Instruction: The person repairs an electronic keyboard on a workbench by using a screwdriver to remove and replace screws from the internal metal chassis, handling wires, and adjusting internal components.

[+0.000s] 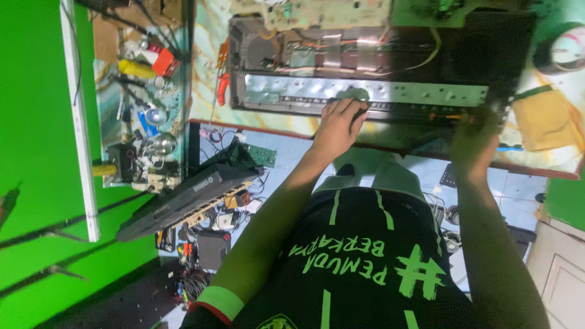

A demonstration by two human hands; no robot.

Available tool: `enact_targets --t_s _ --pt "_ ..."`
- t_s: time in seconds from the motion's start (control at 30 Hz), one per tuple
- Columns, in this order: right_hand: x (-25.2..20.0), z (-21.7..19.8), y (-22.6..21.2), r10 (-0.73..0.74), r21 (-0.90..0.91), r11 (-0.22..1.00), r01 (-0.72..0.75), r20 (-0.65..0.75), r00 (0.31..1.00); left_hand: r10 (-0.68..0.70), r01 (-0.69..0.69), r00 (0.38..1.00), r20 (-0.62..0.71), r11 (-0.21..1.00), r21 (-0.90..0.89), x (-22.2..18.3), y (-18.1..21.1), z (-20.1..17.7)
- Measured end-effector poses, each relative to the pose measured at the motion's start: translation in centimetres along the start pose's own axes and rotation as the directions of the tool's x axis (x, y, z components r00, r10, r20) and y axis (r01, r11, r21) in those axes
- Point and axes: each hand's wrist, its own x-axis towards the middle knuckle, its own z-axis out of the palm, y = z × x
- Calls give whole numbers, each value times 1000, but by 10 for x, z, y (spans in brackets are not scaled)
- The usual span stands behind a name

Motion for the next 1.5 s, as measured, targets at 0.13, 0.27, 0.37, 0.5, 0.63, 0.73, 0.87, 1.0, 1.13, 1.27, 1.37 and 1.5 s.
enact_targets --t_s 0.13,0.27,0.37,0.5,0.63,0.73,0.87,1.0,1.13,1.27,1.37,1.5 --pt "-23 2 -54 46 148 988 -51 41 998 -223 208 973 -53 957 -205 -38 4 -45" --pt "-40 21 -124 322 48 927 -371 399 858 -464 448 886 -9 860 -244 -81 9 -97" --pt "-46 52 -180 93 374 877 -302 484 870 -429 318 880 -204 851 -417 -96 15 -134" --pt "-27 85 -233 71 202 921 -334 755 652 -565 423 783 -261 791 -441 -105 13 -172" --pt "-6 120 -268 -270 494 842 -217 734 623 -660 465 659 -361 735 -493 -110 2 -190" --pt "4 150 -291 -346 508 846 -160 752 561 -744 633 563 -359 668 -391 -118 -7 -201" --pt "10 194 -308 -266 381 911 -156 834 483 -700 549 531 -478 714 -435 -121 -22 -207" --pt "1 244 -312 -398 473 881 -14 755 521 -710 607 563 -422 702 -372 -113 -46 -223" --pt "-11 289 -316 -248 342 929 -138 857 452 -545 530 711 -445 831 -172 -92 -100 -248" --pt "-16 325 -328 -319 361 931 54 732 602 -562 583 763 -320 812 -35 -71 -178 -248" --pt "-21 344 -339 -306 364 930 48 698 648 -502 549 827 -255 819 168 -60 -235 -231" --pt "-35 351 -354 96 84 964 -254 779 619 -271 333 942 -196 818 470 -53 -286 -198"
